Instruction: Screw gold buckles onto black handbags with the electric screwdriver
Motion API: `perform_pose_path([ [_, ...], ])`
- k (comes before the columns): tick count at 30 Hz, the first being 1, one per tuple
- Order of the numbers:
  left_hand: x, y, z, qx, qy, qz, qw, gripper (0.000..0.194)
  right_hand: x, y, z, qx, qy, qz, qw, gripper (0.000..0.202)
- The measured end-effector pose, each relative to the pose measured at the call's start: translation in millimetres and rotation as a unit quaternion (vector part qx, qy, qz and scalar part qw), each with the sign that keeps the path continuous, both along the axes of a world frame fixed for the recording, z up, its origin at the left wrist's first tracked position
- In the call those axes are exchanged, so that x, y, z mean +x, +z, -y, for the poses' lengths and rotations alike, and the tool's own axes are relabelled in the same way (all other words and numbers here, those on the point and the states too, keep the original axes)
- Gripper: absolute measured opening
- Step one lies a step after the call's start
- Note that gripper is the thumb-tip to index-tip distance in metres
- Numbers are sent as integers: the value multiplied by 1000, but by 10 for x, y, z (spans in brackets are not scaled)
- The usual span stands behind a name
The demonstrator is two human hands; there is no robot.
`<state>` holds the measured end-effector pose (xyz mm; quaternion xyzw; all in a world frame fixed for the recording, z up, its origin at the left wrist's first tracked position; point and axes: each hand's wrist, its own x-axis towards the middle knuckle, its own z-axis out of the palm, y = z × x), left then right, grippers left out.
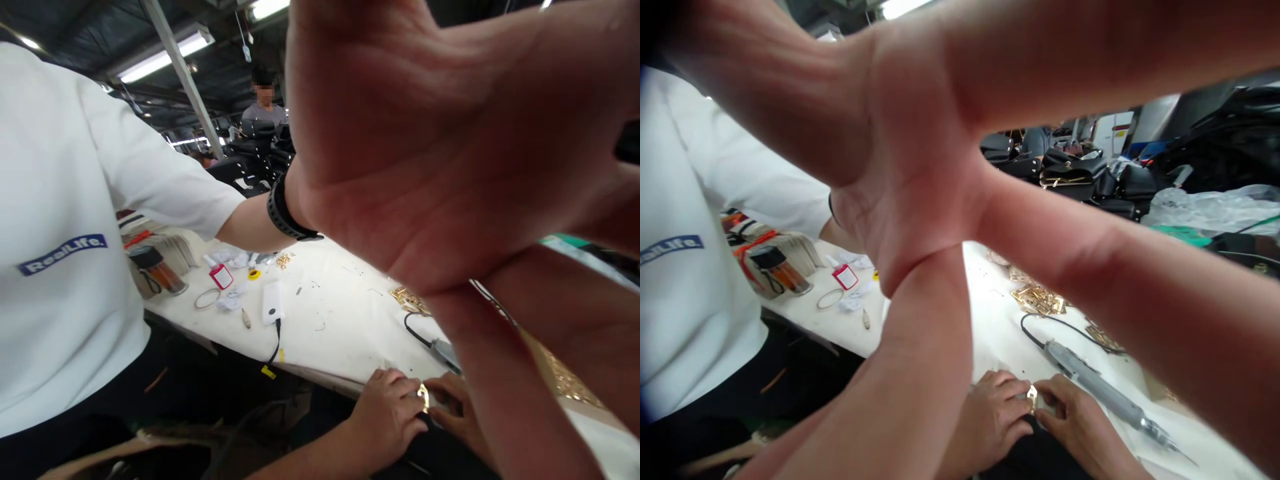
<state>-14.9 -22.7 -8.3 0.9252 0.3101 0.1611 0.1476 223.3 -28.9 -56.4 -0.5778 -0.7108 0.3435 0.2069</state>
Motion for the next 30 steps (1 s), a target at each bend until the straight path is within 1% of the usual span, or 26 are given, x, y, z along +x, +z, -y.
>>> perform_pose_path([
  [2,-4,-10,2,3,1,-5,1000,24,-2,-25,-3,7,-2,11,1000,31],
  [4,-5,-13,4,4,0,-9,1000,25,-17,5,6,7,-1,20,1000,30],
  [6,-1,-9,3,3,0,-11,1000,24,-43,85,27,11,-9,9,1000,29],
  [11,8,33,7,-1,-2,-10,1000,21,-119,348,91,4,-35,-44,998,29],
  [14,4,67,10,-3,-7,-12,1000,21,-145,436,99,-3,-36,-50,998,28],
  [22,9,131,-8,-16,-12,-21,1000,22,-177,519,101,-7,-38,-58,998,26],
  [30,-3,65,-3,9,-1,-17,1000,21,-195,592,112,-3,-37,-50,998,27],
])
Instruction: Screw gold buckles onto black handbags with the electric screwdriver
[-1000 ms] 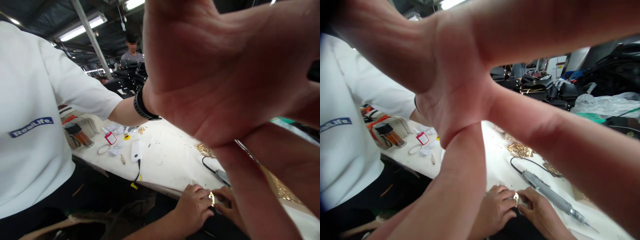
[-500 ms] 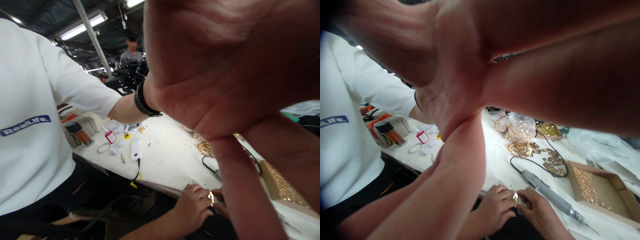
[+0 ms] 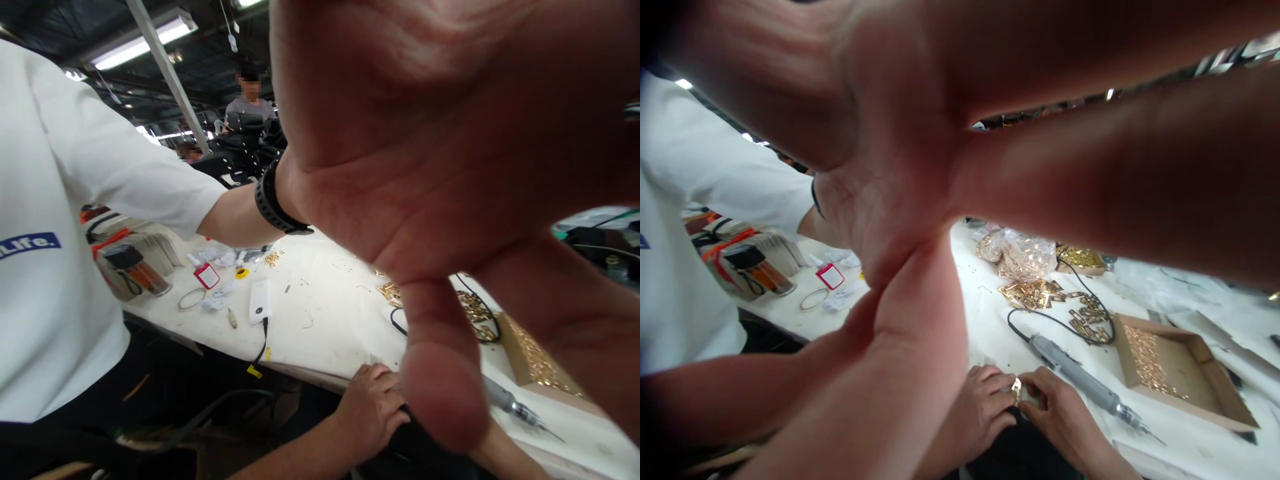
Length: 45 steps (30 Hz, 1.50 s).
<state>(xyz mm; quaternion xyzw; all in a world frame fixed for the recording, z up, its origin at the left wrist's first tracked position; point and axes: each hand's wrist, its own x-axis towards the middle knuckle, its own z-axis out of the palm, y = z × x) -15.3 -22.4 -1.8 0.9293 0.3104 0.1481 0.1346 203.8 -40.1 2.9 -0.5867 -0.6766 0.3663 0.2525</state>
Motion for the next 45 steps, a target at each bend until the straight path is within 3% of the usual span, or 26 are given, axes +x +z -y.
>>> perform_pose_path([
  [6,6,-23,3,9,11,-9,1000,17,-7,23,6,2,-2,-3,1000,30],
  [17,16,148,24,-26,6,12,1000,17,1,31,8,3,-1,-9,1000,29],
  [27,17,1,-7,-20,-1,18,1000,21,2,96,27,2,-3,-5,1000,20],
  [39,15,-106,-24,-20,5,47,999,23,49,60,45,-18,-5,-25,1000,31],
  [45,21,-101,-39,-2,8,67,998,24,119,281,114,13,-42,-66,997,31],
])
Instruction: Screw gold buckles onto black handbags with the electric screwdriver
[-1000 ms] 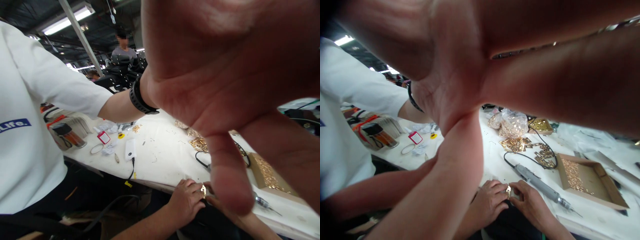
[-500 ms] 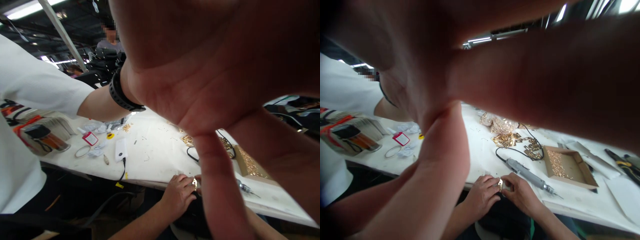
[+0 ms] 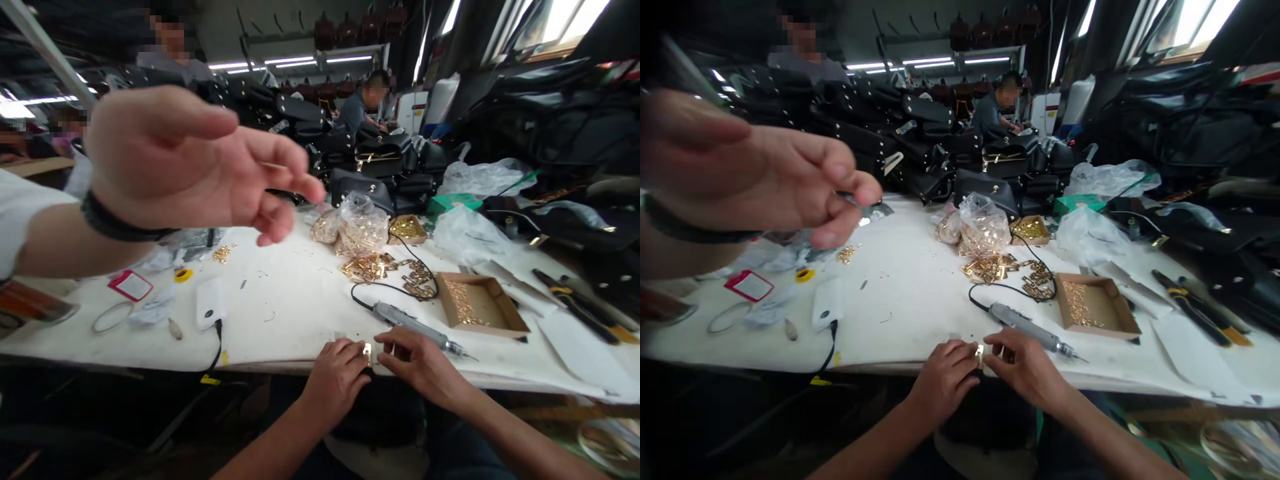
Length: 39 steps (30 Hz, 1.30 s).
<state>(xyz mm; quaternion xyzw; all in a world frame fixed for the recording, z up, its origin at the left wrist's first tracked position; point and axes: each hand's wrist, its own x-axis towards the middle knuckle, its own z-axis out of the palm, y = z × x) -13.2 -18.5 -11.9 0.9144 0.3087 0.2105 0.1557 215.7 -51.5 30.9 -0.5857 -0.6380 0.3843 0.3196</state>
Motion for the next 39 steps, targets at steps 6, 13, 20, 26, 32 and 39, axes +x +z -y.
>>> perform_pose_path([
  [6,-12,-29,-50,40,-12,14,999,29,405,261,-95,66,-53,77,993,28],
  [13,-4,-41,-70,58,-23,-5,998,26,1535,269,-275,65,-243,242,937,31],
  [20,-26,-86,-151,112,-49,-13,992,25,2114,288,-305,-28,-214,344,914,22],
  [26,-35,-152,-202,136,-54,13,989,27,2096,128,-443,-84,-120,357,923,12],
  [32,-25,-117,-193,134,-54,1,990,27,2043,27,-512,-72,-98,370,921,10],
  [39,-22,-102,-151,112,-49,0,992,25,1725,162,-459,30,-147,372,916,14],
])
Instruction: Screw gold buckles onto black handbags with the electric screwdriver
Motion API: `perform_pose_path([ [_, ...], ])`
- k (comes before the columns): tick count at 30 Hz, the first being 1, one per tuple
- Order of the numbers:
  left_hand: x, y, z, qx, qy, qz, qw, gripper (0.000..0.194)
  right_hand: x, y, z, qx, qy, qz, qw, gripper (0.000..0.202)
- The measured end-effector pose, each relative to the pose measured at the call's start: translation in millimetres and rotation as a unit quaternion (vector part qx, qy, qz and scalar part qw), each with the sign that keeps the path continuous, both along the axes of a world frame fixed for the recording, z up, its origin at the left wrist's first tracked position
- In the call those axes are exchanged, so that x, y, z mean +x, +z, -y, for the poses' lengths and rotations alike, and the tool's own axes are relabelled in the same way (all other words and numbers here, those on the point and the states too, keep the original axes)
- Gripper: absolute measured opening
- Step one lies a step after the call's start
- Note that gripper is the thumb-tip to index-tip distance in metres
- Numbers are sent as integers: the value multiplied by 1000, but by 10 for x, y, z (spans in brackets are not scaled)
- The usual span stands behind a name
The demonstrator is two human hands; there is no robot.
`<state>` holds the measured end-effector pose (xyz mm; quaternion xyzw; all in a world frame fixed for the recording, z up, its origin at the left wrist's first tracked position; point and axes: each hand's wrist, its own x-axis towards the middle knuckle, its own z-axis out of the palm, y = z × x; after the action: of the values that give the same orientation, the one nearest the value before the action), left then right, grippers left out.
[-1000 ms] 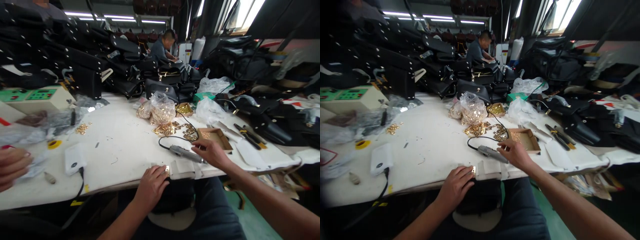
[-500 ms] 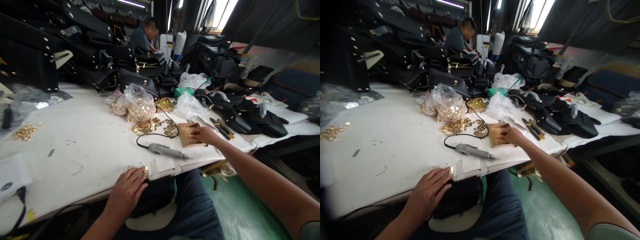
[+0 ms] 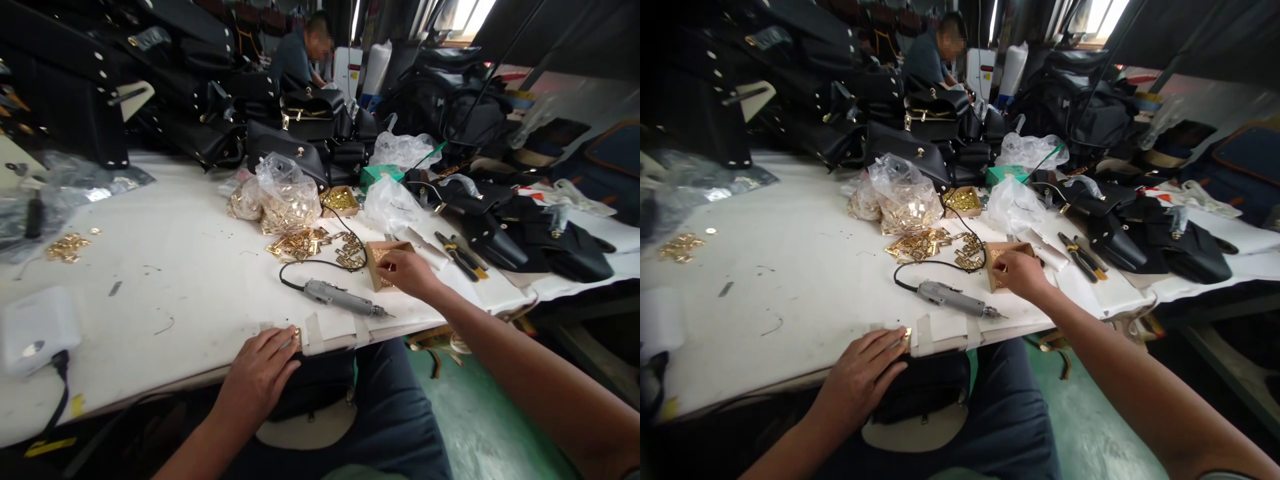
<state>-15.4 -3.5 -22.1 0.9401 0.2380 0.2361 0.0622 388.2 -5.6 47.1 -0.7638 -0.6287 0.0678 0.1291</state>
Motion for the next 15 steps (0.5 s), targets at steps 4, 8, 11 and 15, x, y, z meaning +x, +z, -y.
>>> perform_pose_path([
  [4,13,11,19,-12,7,7,1000,25,-384,44,-45,34,42,-45,998,21],
  [8,25,37,35,-31,15,-4,999,26,-805,1,-84,-83,144,-32,986,30],
  [11,31,55,49,-47,19,-16,999,27,-967,-57,-69,-136,131,37,981,41],
  [15,41,74,69,-60,24,-14,998,27,-901,-27,-6,-101,132,0,986,28],
])
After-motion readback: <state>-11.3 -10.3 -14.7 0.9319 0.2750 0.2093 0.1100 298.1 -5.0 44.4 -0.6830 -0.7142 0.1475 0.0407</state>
